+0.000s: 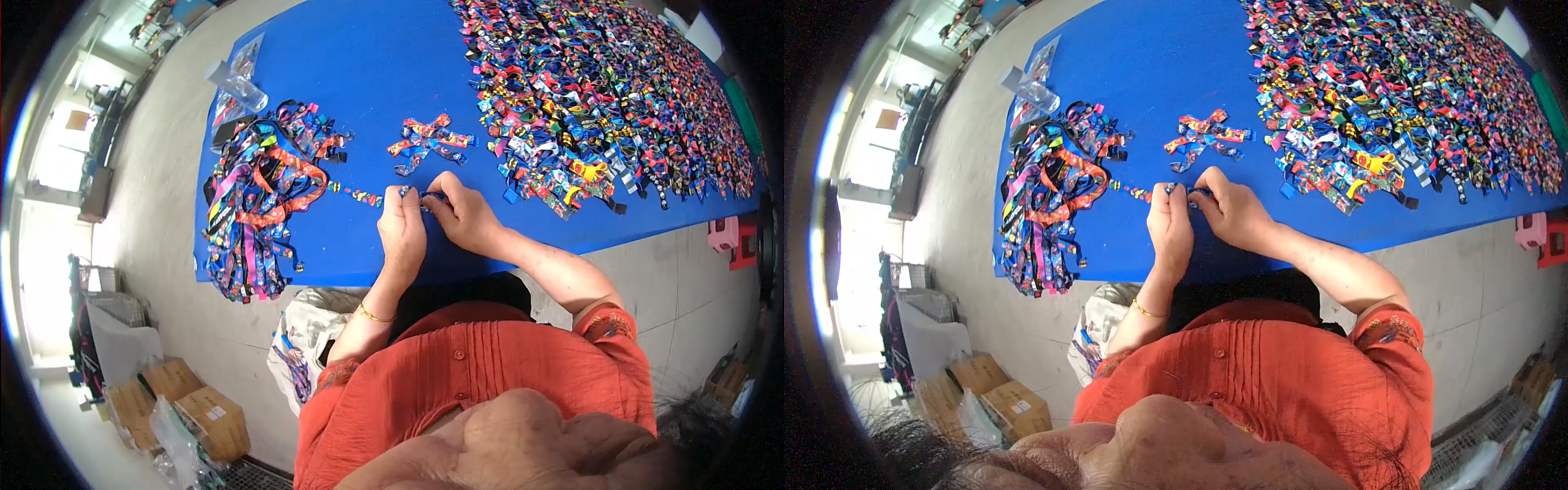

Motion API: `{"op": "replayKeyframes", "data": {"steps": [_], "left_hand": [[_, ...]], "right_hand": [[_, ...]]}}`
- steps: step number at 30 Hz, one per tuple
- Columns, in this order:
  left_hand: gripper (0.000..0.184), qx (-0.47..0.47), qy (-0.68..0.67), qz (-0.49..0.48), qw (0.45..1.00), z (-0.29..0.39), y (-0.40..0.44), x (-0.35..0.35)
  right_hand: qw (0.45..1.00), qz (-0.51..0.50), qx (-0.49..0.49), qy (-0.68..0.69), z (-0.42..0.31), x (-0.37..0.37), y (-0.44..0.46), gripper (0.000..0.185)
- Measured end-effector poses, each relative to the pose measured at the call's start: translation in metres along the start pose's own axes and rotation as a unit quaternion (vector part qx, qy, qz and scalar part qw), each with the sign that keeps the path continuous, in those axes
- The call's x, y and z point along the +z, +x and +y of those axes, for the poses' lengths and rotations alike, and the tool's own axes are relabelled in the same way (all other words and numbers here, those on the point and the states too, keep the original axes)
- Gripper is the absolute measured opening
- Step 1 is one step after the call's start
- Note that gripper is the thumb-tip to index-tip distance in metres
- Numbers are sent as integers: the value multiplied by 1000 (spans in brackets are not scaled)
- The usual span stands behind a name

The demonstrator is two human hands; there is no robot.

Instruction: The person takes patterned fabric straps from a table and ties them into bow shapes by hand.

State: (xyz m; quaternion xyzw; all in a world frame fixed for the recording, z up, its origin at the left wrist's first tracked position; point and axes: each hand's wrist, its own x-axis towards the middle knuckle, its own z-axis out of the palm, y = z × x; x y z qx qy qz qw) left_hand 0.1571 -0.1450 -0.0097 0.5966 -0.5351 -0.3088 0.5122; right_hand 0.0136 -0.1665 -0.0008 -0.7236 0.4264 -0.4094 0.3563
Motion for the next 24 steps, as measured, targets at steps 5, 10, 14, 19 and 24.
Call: {"op": "replayKeyframes", "data": {"steps": [5,10,14,19,24], "left_hand": [[19,-228,-350,-42,908,21,-1,-13],[18,-260,-443,-90,853,12,0,-19],[21,-146,-334,30,931,26,2,-2],[22,-38,-243,-16,969,30,27,-6],[23,-29,-147,18,989,41,25,-3]], "right_hand": [[996,-34,-60,-57,-10,0,-7,15],[994,-29,-92,-41,-6,2,-8,14],[997,43,-55,17,-14,-1,5,12],[982,53,94,156,-7,-11,33,13],[985,116,64,107,-10,-8,32,14]]}}
